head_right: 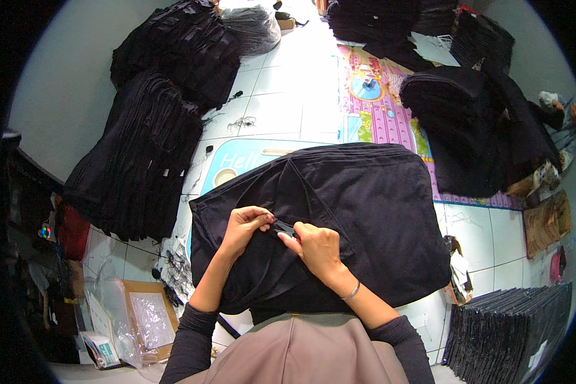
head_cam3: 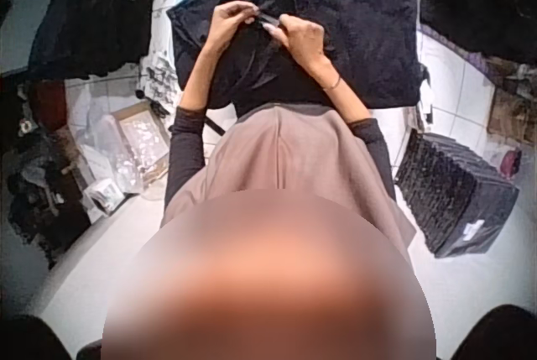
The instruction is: The person uses small scissors to trim loose threads and cut off tags from a black garment. The person repeatedly snips threads and removes tags from the garment's neckline and edges.
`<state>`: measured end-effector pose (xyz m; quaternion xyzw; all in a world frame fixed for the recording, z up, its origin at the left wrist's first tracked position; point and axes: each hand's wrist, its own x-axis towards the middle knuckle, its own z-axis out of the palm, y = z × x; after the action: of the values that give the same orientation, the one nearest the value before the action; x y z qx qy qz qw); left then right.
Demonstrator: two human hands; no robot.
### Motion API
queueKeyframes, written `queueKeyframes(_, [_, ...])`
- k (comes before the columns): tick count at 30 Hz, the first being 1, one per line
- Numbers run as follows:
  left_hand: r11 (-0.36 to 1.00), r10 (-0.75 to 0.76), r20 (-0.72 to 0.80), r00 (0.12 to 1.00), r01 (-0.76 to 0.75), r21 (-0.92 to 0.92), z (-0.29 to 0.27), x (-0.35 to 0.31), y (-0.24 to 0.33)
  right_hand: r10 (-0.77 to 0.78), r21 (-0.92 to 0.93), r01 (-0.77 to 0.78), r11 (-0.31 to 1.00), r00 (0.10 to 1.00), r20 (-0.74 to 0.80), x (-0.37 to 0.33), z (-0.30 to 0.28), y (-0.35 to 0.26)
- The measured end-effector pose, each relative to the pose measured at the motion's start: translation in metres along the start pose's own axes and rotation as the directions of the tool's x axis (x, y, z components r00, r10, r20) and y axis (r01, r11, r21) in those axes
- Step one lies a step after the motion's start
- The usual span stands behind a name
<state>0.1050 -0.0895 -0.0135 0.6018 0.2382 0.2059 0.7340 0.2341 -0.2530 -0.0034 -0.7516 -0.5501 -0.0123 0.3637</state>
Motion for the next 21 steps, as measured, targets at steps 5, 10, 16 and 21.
queueKeyframes(5, [1.0,0.011,-0.003,1.0,-0.011,-0.025,-0.001,-0.001,-0.001,-0.041,-0.113,0.039,0.993,0.999,-0.009,0.004,0.007,-0.002])
queueKeyframes(10, [0.998,0.012,-0.009,1.0,-0.012,-0.066,-0.002,0.0,0.0,-0.021,-0.071,0.019,0.997,0.999,-0.034,0.004,0.007,-0.004])
queueKeyframes(16, [0.995,0.028,0.004,1.0,-0.028,-0.092,-0.005,-0.002,-0.001,-0.039,-0.112,0.034,0.993,0.998,-0.045,0.011,0.019,-0.012])
queueKeyframes(21, [0.987,0.119,-0.103,0.988,-0.129,-0.098,-0.038,0.0,0.002,-0.03,-0.082,0.028,0.996,0.999,-0.022,0.007,0.014,-0.008])
